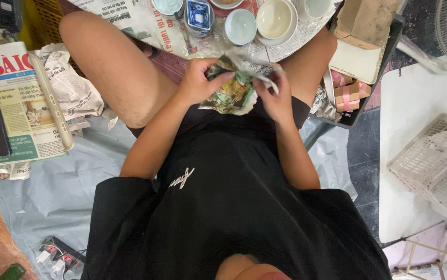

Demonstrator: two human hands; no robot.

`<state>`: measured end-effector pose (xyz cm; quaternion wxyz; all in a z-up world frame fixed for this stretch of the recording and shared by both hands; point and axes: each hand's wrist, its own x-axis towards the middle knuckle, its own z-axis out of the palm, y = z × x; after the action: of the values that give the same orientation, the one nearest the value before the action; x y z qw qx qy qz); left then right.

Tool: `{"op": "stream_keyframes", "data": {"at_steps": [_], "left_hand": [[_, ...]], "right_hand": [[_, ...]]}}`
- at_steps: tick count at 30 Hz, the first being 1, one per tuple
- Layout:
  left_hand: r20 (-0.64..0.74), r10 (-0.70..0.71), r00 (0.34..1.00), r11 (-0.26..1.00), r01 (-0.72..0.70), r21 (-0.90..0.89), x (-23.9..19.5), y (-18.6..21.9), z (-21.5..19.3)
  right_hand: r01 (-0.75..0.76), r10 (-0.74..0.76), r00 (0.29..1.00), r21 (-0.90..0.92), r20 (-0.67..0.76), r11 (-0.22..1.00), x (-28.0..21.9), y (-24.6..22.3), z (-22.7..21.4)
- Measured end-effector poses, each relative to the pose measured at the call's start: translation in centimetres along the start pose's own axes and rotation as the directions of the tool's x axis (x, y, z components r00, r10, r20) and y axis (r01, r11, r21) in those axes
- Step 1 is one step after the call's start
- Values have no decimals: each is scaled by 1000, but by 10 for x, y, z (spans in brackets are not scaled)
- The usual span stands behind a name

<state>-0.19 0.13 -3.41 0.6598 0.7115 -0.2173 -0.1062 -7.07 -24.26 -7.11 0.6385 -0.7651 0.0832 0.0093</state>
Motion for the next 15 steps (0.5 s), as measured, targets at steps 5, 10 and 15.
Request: {"op": "stream_keyframes", "data": {"at_steps": [5, 10, 15], "left_hand": [[-52, -18, 998, 994, 24, 109, 0, 3, -1], [-27, -63, 998, 986, 66, 152, -1, 4, 4], [-64, 79, 995, 995, -74, 71, -2, 1, 5]], "right_hand": [[33, -50, 998, 359, 38, 933, 3, 2, 6], [57, -62, 998, 293, 9, 954, -1, -4, 8], [159, -180, 976, 167, 119, 973, -5, -5, 16]]}}
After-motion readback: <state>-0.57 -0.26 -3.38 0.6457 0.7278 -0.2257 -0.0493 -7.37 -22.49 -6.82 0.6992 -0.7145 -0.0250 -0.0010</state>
